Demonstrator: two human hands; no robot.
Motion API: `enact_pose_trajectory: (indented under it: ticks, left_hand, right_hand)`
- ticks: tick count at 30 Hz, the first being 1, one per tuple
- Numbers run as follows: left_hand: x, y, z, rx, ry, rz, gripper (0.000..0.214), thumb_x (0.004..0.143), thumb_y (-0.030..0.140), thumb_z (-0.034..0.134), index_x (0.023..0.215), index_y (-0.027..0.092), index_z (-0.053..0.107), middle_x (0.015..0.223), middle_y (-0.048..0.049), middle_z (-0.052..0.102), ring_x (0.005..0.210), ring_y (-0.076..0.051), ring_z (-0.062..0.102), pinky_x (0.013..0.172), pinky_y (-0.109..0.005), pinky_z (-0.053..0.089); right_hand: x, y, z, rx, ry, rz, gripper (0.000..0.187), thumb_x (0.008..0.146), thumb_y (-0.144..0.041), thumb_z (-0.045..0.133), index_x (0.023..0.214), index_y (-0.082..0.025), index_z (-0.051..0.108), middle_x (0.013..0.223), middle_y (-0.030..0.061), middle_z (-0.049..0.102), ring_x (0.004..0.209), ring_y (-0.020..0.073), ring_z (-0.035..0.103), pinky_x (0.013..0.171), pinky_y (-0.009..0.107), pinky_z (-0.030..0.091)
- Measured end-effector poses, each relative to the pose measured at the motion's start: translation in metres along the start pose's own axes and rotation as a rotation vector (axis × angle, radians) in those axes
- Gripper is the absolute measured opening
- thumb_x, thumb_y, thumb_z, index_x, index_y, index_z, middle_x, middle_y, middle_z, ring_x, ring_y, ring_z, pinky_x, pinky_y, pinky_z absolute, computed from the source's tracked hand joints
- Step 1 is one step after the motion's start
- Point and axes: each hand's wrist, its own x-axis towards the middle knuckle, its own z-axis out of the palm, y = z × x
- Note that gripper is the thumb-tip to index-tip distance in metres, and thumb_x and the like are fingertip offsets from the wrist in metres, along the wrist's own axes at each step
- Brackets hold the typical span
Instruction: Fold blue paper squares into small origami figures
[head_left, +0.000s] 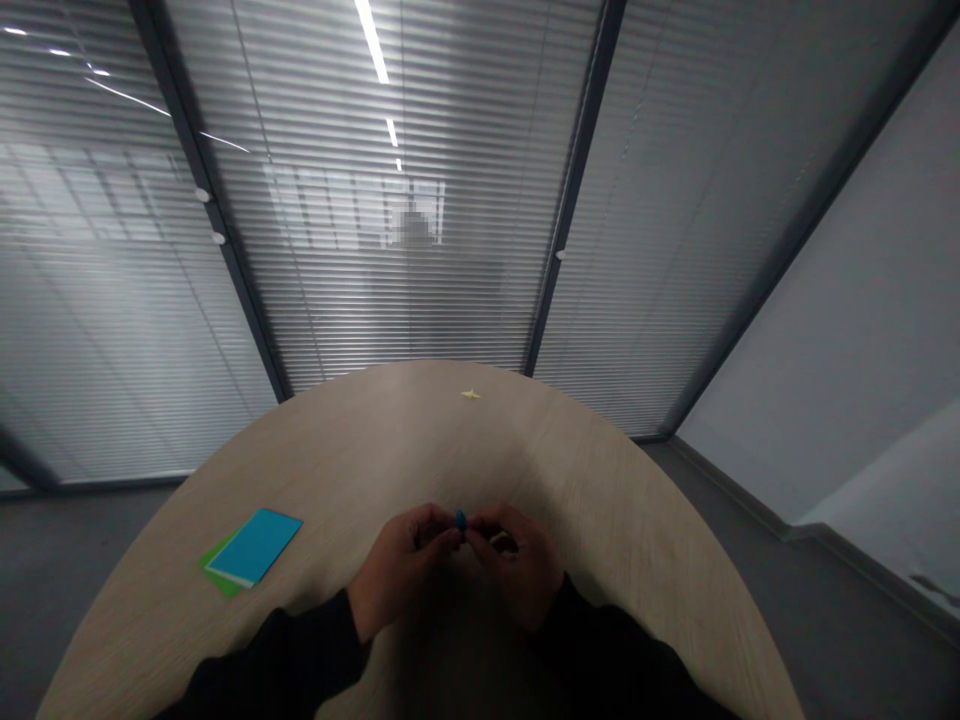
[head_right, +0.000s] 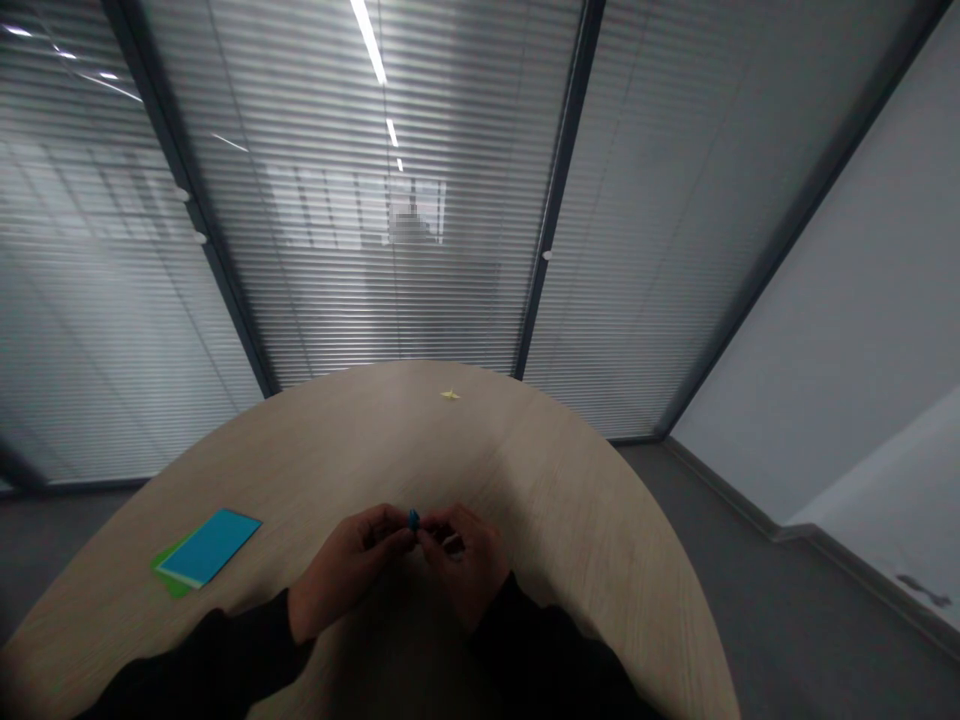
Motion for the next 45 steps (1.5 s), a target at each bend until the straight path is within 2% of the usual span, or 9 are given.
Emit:
enact_pose_trajectory:
  ticks: [5,10,15,19,24,27,34,36,45]
  left_hand:
    - [-0.001,0.003,0.000,0.050,0.007,-0.007,0.024,0.083,0.039,0.063,0.085,0.016,0.067,0.078,-0.0051,0.071,0.074,-0.020,0.063,0.067,-0.030,0.046]
    - [-0.003,0.004,0.001,0.070,-0.010,-0.001,0.026,0.083,0.041,0.062,0.084,0.015,0.066,0.075,-0.0040,0.069,0.071,-0.019,0.061,0.064,-0.028,0.044]
    - [-0.002,-0.002,0.002,0.067,-0.006,0.025,0.027,0.085,0.042,0.061,0.084,0.015,0.065,0.076,-0.0051,0.069,0.070,-0.019,0.061,0.063,-0.028,0.044]
    - [-0.002,-0.001,0.002,0.049,-0.004,0.031,0.028,0.085,0.043,0.059,0.082,0.016,0.063,0.074,-0.0041,0.067,0.068,-0.018,0.059,0.062,-0.027,0.044]
    - [-0.002,0.001,0.002,0.055,-0.005,0.035,0.029,0.086,0.045,0.058,0.084,0.016,0.063,0.075,-0.0039,0.067,0.069,-0.018,0.058,0.062,-0.027,0.044]
    - [-0.002,0.001,0.001,0.083,-0.006,0.045,0.029,0.086,0.045,0.057,0.084,0.016,0.064,0.078,-0.0052,0.068,0.072,-0.019,0.060,0.064,-0.028,0.044]
    - [-0.002,0.002,0.001,0.042,-0.012,0.044,0.029,0.087,0.041,0.057,0.093,0.014,0.065,0.085,-0.0076,0.069,0.079,-0.021,0.063,0.071,-0.031,0.048]
    - [0.000,0.001,0.001,0.014,-0.017,0.044,0.029,0.087,0.040,0.058,0.097,0.015,0.065,0.089,-0.0078,0.070,0.082,-0.022,0.063,0.074,-0.032,0.048]
    - [-0.001,-0.003,0.002,-0.021,-0.007,0.058,0.025,0.086,0.039,0.057,0.092,0.016,0.064,0.081,-0.0044,0.066,0.075,-0.020,0.060,0.068,-0.030,0.046]
  right_hand:
    - [-0.001,-0.001,0.001,-0.028,0.011,-0.020,0.008,0.083,-0.023,0.062,0.083,-0.019,0.069,0.080,0.0033,0.068,0.064,0.0140,0.064,0.055,0.023,0.050]
    - [0.003,0.000,0.000,0.062,-0.029,0.097,0.005,0.078,-0.022,0.063,0.076,-0.018,0.065,0.075,0.0018,0.064,0.068,0.0151,0.062,0.053,0.022,0.047]
    - [0.003,-0.001,0.002,0.193,-0.064,0.250,0.011,0.080,-0.028,0.061,0.078,-0.017,0.062,0.070,0.0003,0.061,0.058,0.0130,0.059,0.053,0.024,0.048]
    - [0.001,0.000,0.008,0.293,-0.057,0.301,0.018,0.079,-0.034,0.064,0.078,-0.017,0.060,0.070,0.0015,0.062,0.060,0.0149,0.062,0.056,0.027,0.050]
    - [0.001,0.004,0.012,0.387,-0.034,0.266,0.026,0.080,-0.041,0.068,0.083,-0.017,0.058,0.076,0.0030,0.064,0.066,0.0163,0.064,0.059,0.029,0.053]
    - [0.001,0.004,0.011,0.390,-0.062,0.283,0.029,0.080,-0.044,0.067,0.087,-0.017,0.060,0.078,0.0039,0.065,0.067,0.0166,0.064,0.059,0.028,0.054]
    - [0.000,0.002,0.007,0.202,-0.048,0.295,0.021,0.082,-0.037,0.063,0.078,-0.017,0.061,0.069,0.0008,0.062,0.060,0.0143,0.060,0.057,0.026,0.048]
    - [0.000,0.002,0.007,0.205,-0.046,0.272,0.019,0.082,-0.036,0.061,0.079,-0.017,0.060,0.070,0.0006,0.060,0.059,0.0137,0.059,0.057,0.026,0.048]
    - [0.000,0.001,0.008,0.201,-0.080,0.183,0.017,0.083,-0.033,0.058,0.080,-0.017,0.059,0.073,0.0014,0.060,0.063,0.0139,0.059,0.058,0.025,0.048]
